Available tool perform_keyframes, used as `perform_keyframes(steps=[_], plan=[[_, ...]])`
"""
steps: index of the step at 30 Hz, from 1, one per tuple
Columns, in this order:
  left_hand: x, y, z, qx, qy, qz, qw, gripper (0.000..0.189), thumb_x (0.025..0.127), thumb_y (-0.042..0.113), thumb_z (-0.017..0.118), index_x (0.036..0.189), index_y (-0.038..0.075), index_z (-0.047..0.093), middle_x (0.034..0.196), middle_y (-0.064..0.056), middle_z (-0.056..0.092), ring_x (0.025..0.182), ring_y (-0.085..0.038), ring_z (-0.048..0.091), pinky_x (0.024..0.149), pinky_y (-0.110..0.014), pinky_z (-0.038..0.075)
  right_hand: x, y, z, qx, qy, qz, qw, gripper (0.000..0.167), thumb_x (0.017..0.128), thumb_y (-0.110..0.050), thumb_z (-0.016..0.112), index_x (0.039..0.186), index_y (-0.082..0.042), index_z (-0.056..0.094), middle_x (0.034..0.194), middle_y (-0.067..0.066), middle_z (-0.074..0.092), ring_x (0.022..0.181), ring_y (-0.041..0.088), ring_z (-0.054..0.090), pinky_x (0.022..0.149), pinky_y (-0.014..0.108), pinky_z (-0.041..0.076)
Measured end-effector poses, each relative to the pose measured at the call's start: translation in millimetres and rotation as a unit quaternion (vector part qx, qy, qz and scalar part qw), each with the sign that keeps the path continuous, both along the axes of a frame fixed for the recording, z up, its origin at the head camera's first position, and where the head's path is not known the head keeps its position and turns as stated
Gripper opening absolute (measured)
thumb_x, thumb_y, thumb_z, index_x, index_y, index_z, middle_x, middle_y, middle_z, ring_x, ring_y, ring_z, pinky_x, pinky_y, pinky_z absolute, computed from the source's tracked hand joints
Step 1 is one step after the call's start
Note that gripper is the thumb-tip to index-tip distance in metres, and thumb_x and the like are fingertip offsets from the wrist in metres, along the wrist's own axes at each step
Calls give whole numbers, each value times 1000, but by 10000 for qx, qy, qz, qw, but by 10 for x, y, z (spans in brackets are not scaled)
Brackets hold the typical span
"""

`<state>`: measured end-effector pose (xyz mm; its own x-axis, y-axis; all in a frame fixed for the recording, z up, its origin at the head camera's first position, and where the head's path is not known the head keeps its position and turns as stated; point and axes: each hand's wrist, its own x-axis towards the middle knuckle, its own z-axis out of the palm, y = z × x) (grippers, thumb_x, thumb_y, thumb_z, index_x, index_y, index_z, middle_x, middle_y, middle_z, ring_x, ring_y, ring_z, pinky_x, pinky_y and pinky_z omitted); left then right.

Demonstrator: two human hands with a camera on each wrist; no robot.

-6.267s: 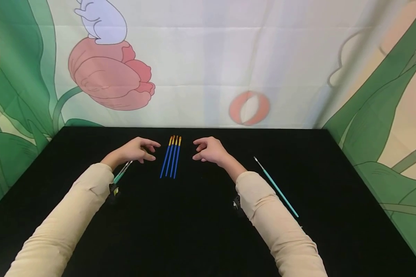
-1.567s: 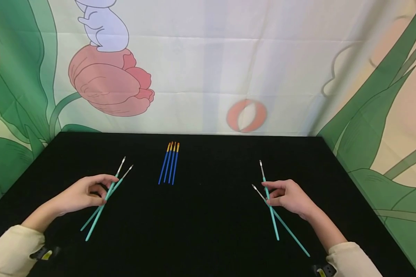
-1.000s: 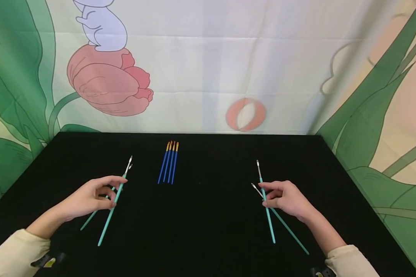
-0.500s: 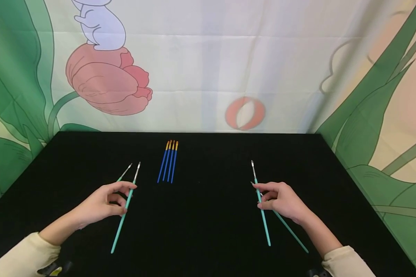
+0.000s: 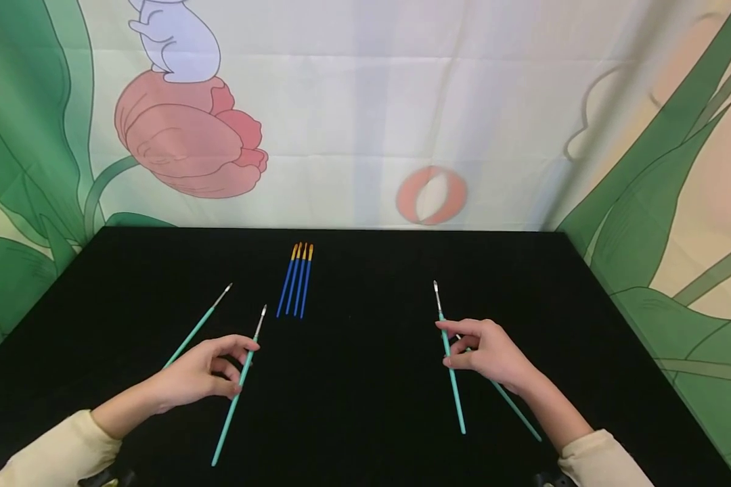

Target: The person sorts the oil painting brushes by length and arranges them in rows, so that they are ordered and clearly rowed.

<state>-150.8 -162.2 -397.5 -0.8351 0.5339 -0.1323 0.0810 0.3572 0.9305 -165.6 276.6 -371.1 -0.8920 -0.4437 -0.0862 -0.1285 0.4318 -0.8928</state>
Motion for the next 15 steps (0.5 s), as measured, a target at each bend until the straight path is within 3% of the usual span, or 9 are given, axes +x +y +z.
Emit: perform_keyframes(steps=[5,7,11,15], plan=[[5,89,-34,-121,-269,75,9995,59,70,-4,66,126,-2,44,102,-17,49,73,-22,61,65,-36,54,-17,-84,-5,128,162,14,9998,56,76,-4,69,126,8,47,100,26,57,76,14,62,68,24,50],[1,121,-56,-228,-247,138,9993,60,69,-5,66,125,-2,45,103,-17,49,70,-21,60,63,-36,53,-27,-125,-13,236,221,43,9995,56,76,-5,70,126,7,48,94,20,61,76,13,61,70,23,49],[-1,168,-102,-569,57,247,9981,61,66,-7,67,124,0,48,107,-18,48,66,-18,58,58,-33,53,-54,-224,-44,276,276,164,9991,56,76,-6,70,127,5,49,86,15,64,75,14,62,73,24,48],[13,200,-125,-877,435,228,9949,60,66,-7,67,122,0,49,107,-19,49,64,-16,57,54,-30,52,-75,-337,-78,90,245,242,9994,54,76,-4,69,126,5,49,100,22,58,77,16,62,71,25,49]])
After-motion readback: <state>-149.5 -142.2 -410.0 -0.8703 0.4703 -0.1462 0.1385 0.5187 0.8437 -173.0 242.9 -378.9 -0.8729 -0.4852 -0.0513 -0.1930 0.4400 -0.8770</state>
